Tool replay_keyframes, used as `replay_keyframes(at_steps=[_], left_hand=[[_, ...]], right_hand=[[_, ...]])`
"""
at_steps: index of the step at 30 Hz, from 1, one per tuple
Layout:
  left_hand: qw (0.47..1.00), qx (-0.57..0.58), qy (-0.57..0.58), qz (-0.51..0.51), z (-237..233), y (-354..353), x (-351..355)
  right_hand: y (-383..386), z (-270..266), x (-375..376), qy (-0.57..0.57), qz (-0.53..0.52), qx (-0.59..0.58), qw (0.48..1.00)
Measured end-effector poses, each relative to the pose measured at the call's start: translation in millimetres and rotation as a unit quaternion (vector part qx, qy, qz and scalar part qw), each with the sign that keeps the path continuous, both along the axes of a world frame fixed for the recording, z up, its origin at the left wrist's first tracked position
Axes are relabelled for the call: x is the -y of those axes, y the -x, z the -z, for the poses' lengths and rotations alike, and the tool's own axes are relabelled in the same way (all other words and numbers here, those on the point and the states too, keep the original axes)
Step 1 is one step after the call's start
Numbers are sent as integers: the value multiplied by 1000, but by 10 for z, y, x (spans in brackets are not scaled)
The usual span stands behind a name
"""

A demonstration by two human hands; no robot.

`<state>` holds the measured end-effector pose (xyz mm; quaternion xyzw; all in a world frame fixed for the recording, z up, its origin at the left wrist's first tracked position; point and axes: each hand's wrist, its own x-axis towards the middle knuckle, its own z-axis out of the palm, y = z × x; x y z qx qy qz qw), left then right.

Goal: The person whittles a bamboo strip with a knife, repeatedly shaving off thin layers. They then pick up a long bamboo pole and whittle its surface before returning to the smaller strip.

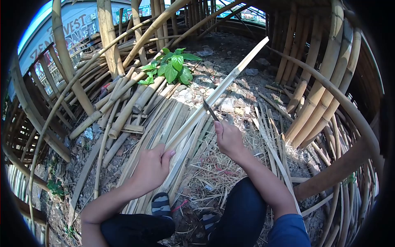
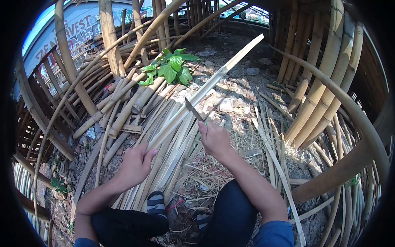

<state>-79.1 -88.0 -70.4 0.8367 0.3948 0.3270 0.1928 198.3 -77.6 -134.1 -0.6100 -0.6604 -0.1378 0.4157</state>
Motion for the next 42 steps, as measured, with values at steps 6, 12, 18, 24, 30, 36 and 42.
replay_keyframes(at_steps=[6, 12, 18, 24, 30, 36, 42], left_hand=[[998, 7, 68, -13, -26, -103, 1], [998, -33, 55, 5, -110, -68, 87], [997, -32, 75, 11, -31, -84, 95], [996, -37, 80, 8, 3, -64, 71], [993, -54, 103, 7, 108, -4, 36], [987, -61, 144, 23, 278, 149, -12], [982, -38, 180, 33, 297, 171, -6]], right_hand=[[280, -130, 107, 22, -90, 14, 996], [-38, -52, -13, -18, -35, 65, 997], [-323, 111, -76, -24, 2, 106, 994], [-579, 201, -171, -37, 39, 103, 993], [-850, 281, -161, -18, 120, 132, 984], [-1155, 431, -131, -13, 169, 171, 971], [-1207, 463, -105, -44, 189, 190, 962]])
